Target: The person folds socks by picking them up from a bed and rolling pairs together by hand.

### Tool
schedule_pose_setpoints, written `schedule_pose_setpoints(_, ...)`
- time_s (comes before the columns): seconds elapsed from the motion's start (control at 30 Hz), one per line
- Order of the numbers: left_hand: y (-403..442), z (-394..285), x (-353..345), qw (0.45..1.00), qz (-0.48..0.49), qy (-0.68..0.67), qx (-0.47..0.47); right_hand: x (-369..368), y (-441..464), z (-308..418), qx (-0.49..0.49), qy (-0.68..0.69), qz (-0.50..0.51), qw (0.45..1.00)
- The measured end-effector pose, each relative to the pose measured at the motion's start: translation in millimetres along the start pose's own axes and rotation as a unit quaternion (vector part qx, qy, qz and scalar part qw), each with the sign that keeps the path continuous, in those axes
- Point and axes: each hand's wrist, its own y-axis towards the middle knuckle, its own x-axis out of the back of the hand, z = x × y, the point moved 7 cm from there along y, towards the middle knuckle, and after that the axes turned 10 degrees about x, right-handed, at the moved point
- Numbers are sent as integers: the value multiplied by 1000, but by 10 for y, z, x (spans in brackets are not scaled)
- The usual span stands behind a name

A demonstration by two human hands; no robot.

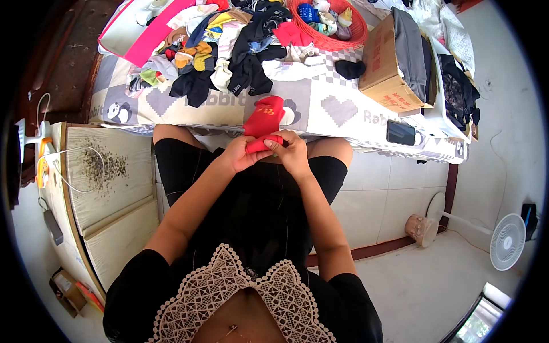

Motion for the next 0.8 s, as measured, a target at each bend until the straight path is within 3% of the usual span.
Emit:
schedule_pose_setpoints(0.13,-55,-13,-171,998,-14,41,-39,-11,5,-117,-93,76,-50,992)
schedule_pose_setpoints(0.23,-22,-63,-100,996,-24,45,-78,34,29,-170,-60,14,-90,994)
schedule_pose_setpoints(0.3,-45,-63,-213,995,91,-40,-26,89,10,-82,-89,-134,-98,982)
schedule_pose_setpoints(0.43,-146,-89,-293,997,9,49,-52,40,-2,112,-89,-213,-72,970)
schedule_pose_setpoints(0.5,-78,-91,-186,991,-17,109,-79,-75,26,454,150,-271,-27,951)
schedule_pose_setpoints(0.53,-60,-120,-132,993,-27,79,-83,-111,1,530,179,-283,22,942)
schedule_pose_setpoints(0.63,-115,-180,-167,996,-15,65,-57,-136,-35,631,157,-279,93,943)
schedule_pose_setpoints(0.8,-62,-27,-157,1000,-6,23,-14,55,4,513,177,-278,41,943)
